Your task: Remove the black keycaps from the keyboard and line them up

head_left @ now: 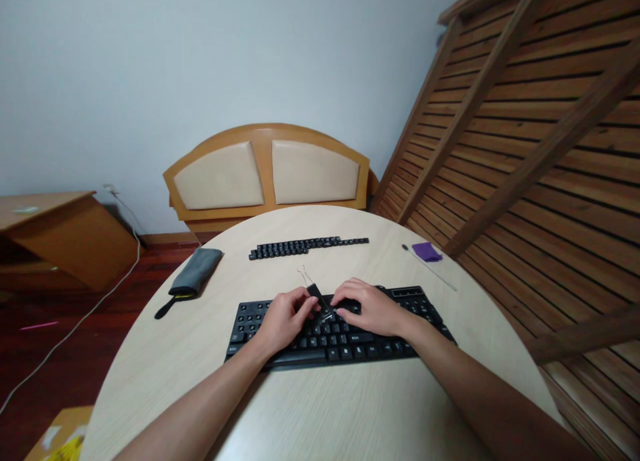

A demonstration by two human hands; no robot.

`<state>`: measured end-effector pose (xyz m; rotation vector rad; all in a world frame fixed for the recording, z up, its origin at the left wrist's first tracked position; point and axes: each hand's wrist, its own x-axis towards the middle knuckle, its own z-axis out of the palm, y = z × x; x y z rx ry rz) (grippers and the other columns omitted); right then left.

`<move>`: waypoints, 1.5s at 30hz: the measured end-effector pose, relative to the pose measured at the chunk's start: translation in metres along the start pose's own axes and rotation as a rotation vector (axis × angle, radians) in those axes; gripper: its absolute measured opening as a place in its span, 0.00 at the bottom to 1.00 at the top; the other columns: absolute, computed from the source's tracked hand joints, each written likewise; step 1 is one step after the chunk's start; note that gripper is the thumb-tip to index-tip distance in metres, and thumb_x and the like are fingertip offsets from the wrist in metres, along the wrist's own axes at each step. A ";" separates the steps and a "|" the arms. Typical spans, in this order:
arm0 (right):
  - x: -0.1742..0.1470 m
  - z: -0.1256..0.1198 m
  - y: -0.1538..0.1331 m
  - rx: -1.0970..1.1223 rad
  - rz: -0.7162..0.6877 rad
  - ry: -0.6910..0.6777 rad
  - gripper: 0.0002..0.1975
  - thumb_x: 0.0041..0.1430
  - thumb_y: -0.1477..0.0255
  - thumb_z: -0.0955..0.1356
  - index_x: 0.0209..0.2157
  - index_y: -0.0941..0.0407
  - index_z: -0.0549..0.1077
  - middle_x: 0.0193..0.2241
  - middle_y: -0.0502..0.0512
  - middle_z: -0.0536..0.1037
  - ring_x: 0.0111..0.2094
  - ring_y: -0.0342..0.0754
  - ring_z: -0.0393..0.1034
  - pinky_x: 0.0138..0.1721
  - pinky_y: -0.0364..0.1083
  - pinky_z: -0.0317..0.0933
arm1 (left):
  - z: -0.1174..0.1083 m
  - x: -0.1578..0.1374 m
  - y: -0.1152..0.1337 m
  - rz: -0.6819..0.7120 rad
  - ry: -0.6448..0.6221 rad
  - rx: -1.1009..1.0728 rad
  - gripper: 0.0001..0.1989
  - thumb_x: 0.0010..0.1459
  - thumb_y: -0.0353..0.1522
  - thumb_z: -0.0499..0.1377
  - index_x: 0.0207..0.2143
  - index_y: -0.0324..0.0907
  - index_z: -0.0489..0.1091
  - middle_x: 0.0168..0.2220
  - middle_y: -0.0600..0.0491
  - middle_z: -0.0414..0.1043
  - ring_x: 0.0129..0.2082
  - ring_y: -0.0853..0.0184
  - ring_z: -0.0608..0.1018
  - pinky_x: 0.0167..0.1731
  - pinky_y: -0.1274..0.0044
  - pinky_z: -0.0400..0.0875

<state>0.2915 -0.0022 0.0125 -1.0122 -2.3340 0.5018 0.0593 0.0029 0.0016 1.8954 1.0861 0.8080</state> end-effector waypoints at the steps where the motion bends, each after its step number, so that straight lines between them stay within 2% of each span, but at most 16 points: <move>1: -0.001 0.001 0.001 0.012 -0.013 0.006 0.08 0.57 0.74 0.69 0.40 0.54 0.75 0.37 0.53 0.78 0.44 0.49 0.69 0.48 0.48 0.62 | 0.000 0.000 0.000 0.001 -0.004 -0.006 0.16 0.64 0.42 0.53 0.32 0.40 0.73 0.30 0.51 0.79 0.28 0.65 0.78 0.31 0.77 0.69; 8: -0.001 0.004 -0.003 -0.045 -0.027 0.002 0.10 0.54 0.74 0.70 0.40 0.53 0.75 0.38 0.55 0.75 0.44 0.51 0.67 0.48 0.51 0.62 | -0.001 0.001 -0.001 0.040 -0.058 0.049 0.17 0.65 0.41 0.52 0.31 0.40 0.74 0.27 0.52 0.77 0.28 0.66 0.77 0.29 0.78 0.67; 13: -0.002 0.006 -0.002 -0.072 -0.047 -0.009 0.09 0.52 0.73 0.71 0.38 0.53 0.75 0.40 0.55 0.75 0.44 0.52 0.67 0.48 0.52 0.62 | -0.001 -0.003 0.006 0.160 -0.088 0.252 0.15 0.65 0.38 0.53 0.32 0.42 0.75 0.28 0.52 0.77 0.29 0.66 0.76 0.32 0.77 0.67; 20: -0.003 0.008 0.001 -0.066 -0.081 -0.006 0.09 0.52 0.74 0.71 0.38 0.54 0.74 0.42 0.55 0.75 0.46 0.51 0.67 0.50 0.52 0.61 | 0.002 -0.010 0.012 0.281 -0.130 0.466 0.15 0.68 0.38 0.49 0.39 0.42 0.74 0.34 0.50 0.78 0.33 0.64 0.78 0.34 0.75 0.68; 29: -0.003 0.007 0.001 -0.074 -0.094 -0.011 0.05 0.54 0.72 0.71 0.35 0.54 0.74 0.41 0.55 0.76 0.45 0.51 0.68 0.48 0.52 0.62 | 0.004 -0.009 0.008 0.302 -0.120 0.488 0.15 0.68 0.37 0.48 0.41 0.43 0.73 0.35 0.49 0.78 0.34 0.63 0.79 0.35 0.75 0.70; 36: -0.002 0.009 0.000 -0.070 -0.097 -0.019 0.05 0.55 0.73 0.70 0.36 0.54 0.73 0.40 0.55 0.76 0.44 0.51 0.68 0.48 0.52 0.61 | 0.009 -0.012 0.013 0.287 -0.087 0.588 0.13 0.68 0.35 0.48 0.39 0.42 0.71 0.33 0.49 0.77 0.32 0.63 0.79 0.32 0.75 0.69; 45: -0.001 0.012 -0.003 -0.090 -0.087 -0.002 0.03 0.56 0.73 0.70 0.34 0.55 0.72 0.38 0.55 0.76 0.43 0.51 0.68 0.47 0.51 0.62 | 0.013 -0.009 0.013 0.269 -0.070 0.561 0.12 0.67 0.35 0.48 0.36 0.42 0.69 0.32 0.50 0.76 0.31 0.63 0.78 0.31 0.75 0.66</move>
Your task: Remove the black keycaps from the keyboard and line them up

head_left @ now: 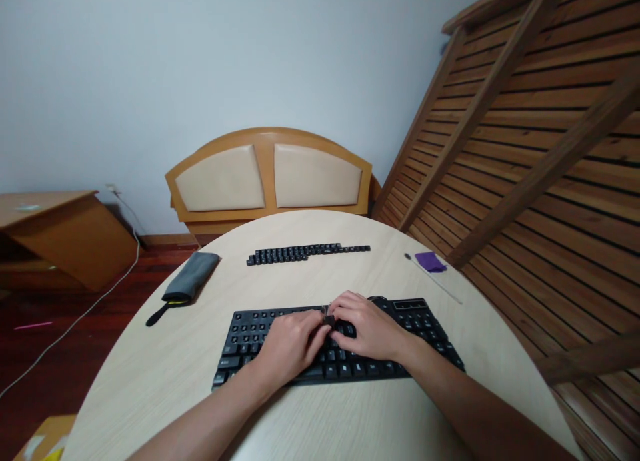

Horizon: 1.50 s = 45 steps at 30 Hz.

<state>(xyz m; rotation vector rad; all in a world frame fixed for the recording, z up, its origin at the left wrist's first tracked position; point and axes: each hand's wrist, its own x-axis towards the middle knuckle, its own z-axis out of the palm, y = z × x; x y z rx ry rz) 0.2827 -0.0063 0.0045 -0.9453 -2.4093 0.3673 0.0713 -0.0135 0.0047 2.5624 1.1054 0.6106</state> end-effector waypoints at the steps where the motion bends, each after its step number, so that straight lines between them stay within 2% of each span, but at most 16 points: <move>1: 0.000 0.000 0.000 -0.002 0.003 0.001 0.03 0.56 0.73 0.70 0.34 0.55 0.72 0.37 0.55 0.76 0.44 0.51 0.67 0.47 0.51 0.62 | 0.000 0.001 0.000 -0.013 0.006 -0.007 0.11 0.67 0.35 0.48 0.36 0.42 0.68 0.32 0.50 0.76 0.31 0.63 0.77 0.30 0.76 0.65; 7: 0.000 -0.001 -0.001 0.008 0.004 -0.010 0.05 0.55 0.73 0.70 0.35 0.55 0.72 0.37 0.54 0.76 0.43 0.50 0.67 0.47 0.50 0.61 | 0.000 0.004 -0.003 -0.119 0.040 -0.086 0.14 0.67 0.36 0.50 0.29 0.42 0.65 0.25 0.53 0.72 0.25 0.66 0.73 0.26 0.77 0.58; 18: 0.000 -0.004 0.000 0.031 0.003 -0.049 0.06 0.56 0.75 0.69 0.37 0.55 0.72 0.37 0.53 0.76 0.44 0.50 0.66 0.48 0.51 0.60 | -0.002 0.006 -0.004 -0.174 0.039 -0.275 0.14 0.66 0.36 0.50 0.30 0.42 0.69 0.28 0.54 0.75 0.28 0.66 0.75 0.31 0.78 0.63; 36: -0.001 -0.005 0.000 0.047 0.009 -0.060 0.05 0.59 0.73 0.68 0.38 0.55 0.73 0.37 0.55 0.76 0.45 0.51 0.66 0.48 0.51 0.60 | -0.002 0.007 -0.005 -0.213 0.044 -0.326 0.15 0.66 0.38 0.51 0.30 0.42 0.71 0.26 0.54 0.75 0.27 0.66 0.75 0.30 0.78 0.63; 45: 0.000 -0.005 0.001 0.067 0.002 -0.060 0.05 0.61 0.72 0.67 0.40 0.54 0.73 0.38 0.55 0.77 0.44 0.51 0.66 0.48 0.52 0.60 | 0.001 0.008 -0.010 -0.253 0.048 -0.448 0.17 0.66 0.40 0.50 0.29 0.42 0.70 0.26 0.53 0.75 0.27 0.66 0.75 0.31 0.77 0.65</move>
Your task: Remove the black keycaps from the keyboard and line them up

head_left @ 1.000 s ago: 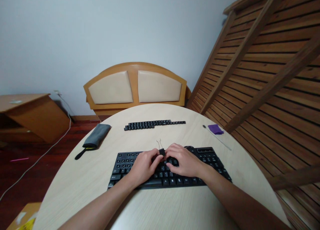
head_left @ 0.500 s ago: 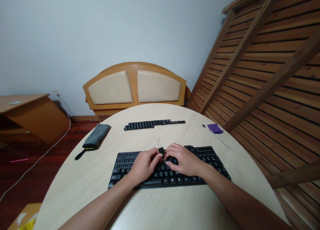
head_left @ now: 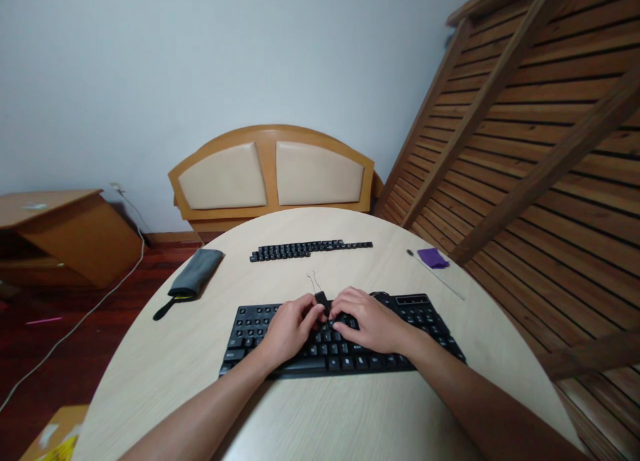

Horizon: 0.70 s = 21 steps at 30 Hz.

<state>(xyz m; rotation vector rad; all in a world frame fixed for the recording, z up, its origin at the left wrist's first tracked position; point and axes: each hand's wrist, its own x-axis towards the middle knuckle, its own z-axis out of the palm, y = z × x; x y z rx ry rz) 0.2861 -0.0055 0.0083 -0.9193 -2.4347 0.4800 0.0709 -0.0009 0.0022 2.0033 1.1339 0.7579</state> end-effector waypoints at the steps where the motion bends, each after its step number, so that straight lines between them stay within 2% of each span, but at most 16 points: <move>1: 0.000 0.000 0.000 0.004 0.001 0.001 0.05 0.61 0.72 0.67 0.40 0.54 0.73 0.38 0.55 0.77 0.44 0.51 0.66 0.49 0.52 0.60 | 0.000 0.001 -0.001 -0.012 -0.003 -0.032 0.17 0.66 0.41 0.50 0.29 0.42 0.70 0.26 0.53 0.75 0.26 0.66 0.76 0.31 0.77 0.65; 5: 0.001 0.000 -0.001 0.012 0.015 0.007 0.05 0.61 0.72 0.68 0.39 0.54 0.73 0.38 0.54 0.77 0.44 0.50 0.67 0.48 0.51 0.60 | 0.000 0.001 -0.004 -0.034 0.000 -0.124 0.18 0.65 0.42 0.51 0.29 0.41 0.70 0.26 0.53 0.76 0.26 0.66 0.76 0.31 0.77 0.67; 10: 0.001 0.001 0.002 0.056 0.031 0.026 0.08 0.57 0.71 0.71 0.39 0.54 0.73 0.38 0.53 0.77 0.44 0.50 0.67 0.47 0.51 0.62 | 0.001 0.000 -0.002 -0.033 -0.007 -0.228 0.17 0.64 0.42 0.52 0.30 0.40 0.70 0.28 0.52 0.77 0.27 0.66 0.76 0.30 0.77 0.69; 17: 0.000 0.001 0.006 0.136 0.057 0.033 0.08 0.54 0.75 0.71 0.38 0.54 0.72 0.38 0.52 0.77 0.44 0.50 0.68 0.49 0.50 0.62 | 0.002 0.001 -0.003 -0.052 0.004 -0.222 0.15 0.64 0.41 0.53 0.30 0.40 0.69 0.29 0.52 0.77 0.27 0.66 0.77 0.31 0.76 0.70; 21: -0.002 0.002 0.007 0.158 0.104 0.052 0.13 0.53 0.76 0.72 0.41 0.54 0.71 0.40 0.53 0.76 0.43 0.48 0.70 0.48 0.48 0.63 | 0.003 0.001 -0.006 -0.044 0.003 -0.187 0.13 0.63 0.40 0.54 0.33 0.40 0.70 0.30 0.51 0.78 0.28 0.65 0.78 0.31 0.76 0.70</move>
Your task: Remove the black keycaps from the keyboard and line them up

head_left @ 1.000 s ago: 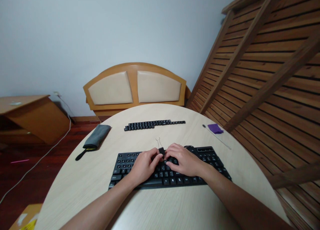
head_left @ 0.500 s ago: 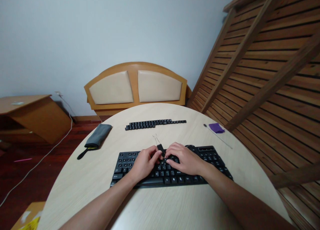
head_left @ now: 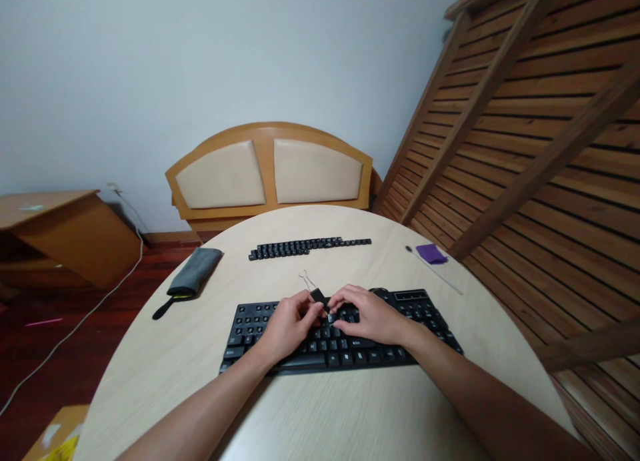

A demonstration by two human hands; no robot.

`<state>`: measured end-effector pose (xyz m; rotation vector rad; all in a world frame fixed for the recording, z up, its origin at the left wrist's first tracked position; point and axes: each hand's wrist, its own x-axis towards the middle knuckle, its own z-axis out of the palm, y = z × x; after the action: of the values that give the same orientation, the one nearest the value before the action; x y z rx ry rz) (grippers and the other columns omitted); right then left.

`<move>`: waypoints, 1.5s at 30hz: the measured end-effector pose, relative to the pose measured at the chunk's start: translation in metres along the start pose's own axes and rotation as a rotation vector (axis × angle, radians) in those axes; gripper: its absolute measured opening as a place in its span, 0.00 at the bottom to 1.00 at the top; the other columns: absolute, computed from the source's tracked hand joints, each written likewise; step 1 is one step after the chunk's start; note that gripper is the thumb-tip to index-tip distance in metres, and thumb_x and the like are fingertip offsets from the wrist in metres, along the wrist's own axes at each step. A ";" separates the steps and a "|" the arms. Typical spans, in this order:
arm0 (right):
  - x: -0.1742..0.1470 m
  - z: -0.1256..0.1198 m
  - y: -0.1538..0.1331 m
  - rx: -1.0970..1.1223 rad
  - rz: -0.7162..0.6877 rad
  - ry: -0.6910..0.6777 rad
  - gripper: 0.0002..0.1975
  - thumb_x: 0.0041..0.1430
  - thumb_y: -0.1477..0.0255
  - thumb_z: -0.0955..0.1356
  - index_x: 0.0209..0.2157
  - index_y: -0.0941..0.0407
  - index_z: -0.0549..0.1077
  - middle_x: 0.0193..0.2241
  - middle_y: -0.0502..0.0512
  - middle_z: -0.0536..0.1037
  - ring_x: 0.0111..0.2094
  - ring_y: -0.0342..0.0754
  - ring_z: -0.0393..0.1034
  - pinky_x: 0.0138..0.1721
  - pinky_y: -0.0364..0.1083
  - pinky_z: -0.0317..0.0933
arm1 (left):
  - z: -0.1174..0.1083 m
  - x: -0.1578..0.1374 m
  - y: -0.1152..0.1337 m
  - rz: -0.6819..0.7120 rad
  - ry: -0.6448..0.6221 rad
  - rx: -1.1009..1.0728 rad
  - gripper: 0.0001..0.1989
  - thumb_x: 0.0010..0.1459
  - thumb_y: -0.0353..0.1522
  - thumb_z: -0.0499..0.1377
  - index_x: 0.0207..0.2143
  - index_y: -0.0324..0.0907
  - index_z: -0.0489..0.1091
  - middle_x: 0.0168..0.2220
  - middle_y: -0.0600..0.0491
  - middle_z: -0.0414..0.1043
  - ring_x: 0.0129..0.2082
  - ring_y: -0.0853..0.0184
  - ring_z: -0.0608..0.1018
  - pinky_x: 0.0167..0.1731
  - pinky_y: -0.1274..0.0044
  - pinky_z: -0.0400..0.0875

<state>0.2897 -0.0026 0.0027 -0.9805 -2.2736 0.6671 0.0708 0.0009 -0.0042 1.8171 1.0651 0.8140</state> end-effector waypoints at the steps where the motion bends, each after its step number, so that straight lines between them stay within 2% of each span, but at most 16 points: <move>1: 0.000 0.000 0.000 0.000 0.006 0.006 0.13 0.53 0.76 0.72 0.41 0.54 0.71 0.40 0.53 0.76 0.43 0.48 0.70 0.47 0.48 0.64 | 0.000 0.000 -0.001 0.006 0.000 0.013 0.13 0.63 0.40 0.55 0.33 0.39 0.70 0.30 0.51 0.78 0.28 0.65 0.78 0.31 0.76 0.69; 5: 0.000 -0.001 -0.003 -0.026 -0.035 0.002 0.09 0.56 0.75 0.70 0.40 0.54 0.71 0.39 0.53 0.76 0.43 0.48 0.70 0.48 0.48 0.63 | 0.000 -0.001 -0.002 0.011 0.019 0.033 0.12 0.62 0.39 0.56 0.31 0.40 0.68 0.28 0.51 0.77 0.27 0.66 0.78 0.30 0.76 0.69; 9: 0.001 -0.002 -0.005 -0.095 -0.103 -0.030 0.09 0.61 0.74 0.68 0.44 0.54 0.73 0.40 0.54 0.77 0.46 0.49 0.69 0.50 0.50 0.61 | 0.000 0.000 -0.003 0.017 0.030 0.041 0.12 0.63 0.39 0.55 0.31 0.40 0.67 0.27 0.52 0.77 0.27 0.65 0.78 0.30 0.76 0.69; 12: 0.001 0.000 -0.005 -0.138 -0.110 -0.019 0.09 0.64 0.71 0.66 0.46 0.53 0.74 0.40 0.54 0.78 0.44 0.49 0.70 0.49 0.50 0.61 | 0.000 -0.001 -0.003 0.009 0.050 0.079 0.12 0.64 0.40 0.54 0.31 0.41 0.65 0.25 0.53 0.76 0.26 0.65 0.78 0.29 0.76 0.68; 17: 0.002 0.001 -0.005 -0.132 -0.096 -0.012 0.09 0.65 0.67 0.66 0.42 0.53 0.76 0.37 0.54 0.79 0.42 0.49 0.70 0.47 0.50 0.62 | 0.000 -0.003 -0.001 0.044 0.038 0.191 0.11 0.63 0.38 0.54 0.30 0.42 0.65 0.26 0.53 0.77 0.27 0.65 0.78 0.29 0.76 0.67; 21: 0.002 -0.001 -0.003 0.008 -0.045 0.022 0.08 0.66 0.67 0.65 0.41 0.53 0.75 0.38 0.53 0.79 0.43 0.48 0.71 0.47 0.48 0.63 | 0.001 -0.003 -0.001 0.046 0.050 0.198 0.10 0.63 0.38 0.54 0.31 0.42 0.66 0.27 0.53 0.77 0.27 0.65 0.78 0.28 0.77 0.67; 26: 0.003 -0.001 0.001 0.160 0.123 0.141 0.10 0.66 0.66 0.64 0.40 0.55 0.75 0.38 0.53 0.79 0.41 0.47 0.73 0.45 0.46 0.65 | 0.002 -0.002 -0.003 0.026 0.045 0.141 0.11 0.64 0.38 0.54 0.32 0.42 0.67 0.29 0.52 0.78 0.27 0.65 0.79 0.30 0.76 0.69; 32: 0.011 -0.004 0.006 0.170 0.238 0.236 0.12 0.63 0.67 0.66 0.45 0.57 0.73 0.40 0.55 0.79 0.40 0.47 0.73 0.42 0.45 0.66 | 0.002 -0.003 -0.005 0.031 0.049 0.152 0.10 0.63 0.38 0.54 0.33 0.42 0.68 0.29 0.51 0.78 0.28 0.64 0.79 0.31 0.75 0.69; 35: 0.027 -0.011 0.012 0.067 0.246 0.255 0.13 0.63 0.69 0.65 0.47 0.57 0.74 0.39 0.56 0.80 0.38 0.47 0.74 0.40 0.46 0.67 | 0.002 -0.002 -0.005 0.036 0.052 0.166 0.10 0.63 0.38 0.54 0.32 0.42 0.68 0.29 0.51 0.79 0.28 0.64 0.79 0.31 0.76 0.68; 38: 0.055 -0.021 0.022 -0.122 0.208 0.242 0.11 0.61 0.71 0.66 0.45 0.55 0.76 0.41 0.55 0.81 0.39 0.48 0.75 0.43 0.47 0.66 | 0.002 -0.003 -0.004 0.032 0.053 0.161 0.10 0.63 0.37 0.54 0.32 0.42 0.67 0.29 0.51 0.79 0.28 0.64 0.79 0.30 0.76 0.68; 42: 0.101 -0.028 0.034 -0.383 0.283 0.226 0.10 0.58 0.71 0.68 0.42 0.53 0.77 0.38 0.53 0.82 0.39 0.49 0.75 0.42 0.46 0.65 | 0.001 -0.003 -0.003 0.027 0.045 0.167 0.10 0.63 0.38 0.54 0.31 0.42 0.66 0.29 0.52 0.78 0.28 0.64 0.79 0.30 0.76 0.68; 45: 0.125 -0.024 0.044 -0.434 0.313 0.250 0.10 0.58 0.71 0.68 0.42 0.53 0.76 0.38 0.53 0.81 0.39 0.50 0.75 0.40 0.46 0.65 | 0.002 -0.002 -0.004 0.022 0.041 0.167 0.10 0.63 0.38 0.53 0.31 0.42 0.66 0.29 0.51 0.78 0.28 0.64 0.79 0.30 0.76 0.68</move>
<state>0.2558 0.1249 0.0298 -1.5526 -2.0985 0.1505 0.0698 -0.0008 -0.0088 1.9619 1.1716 0.7977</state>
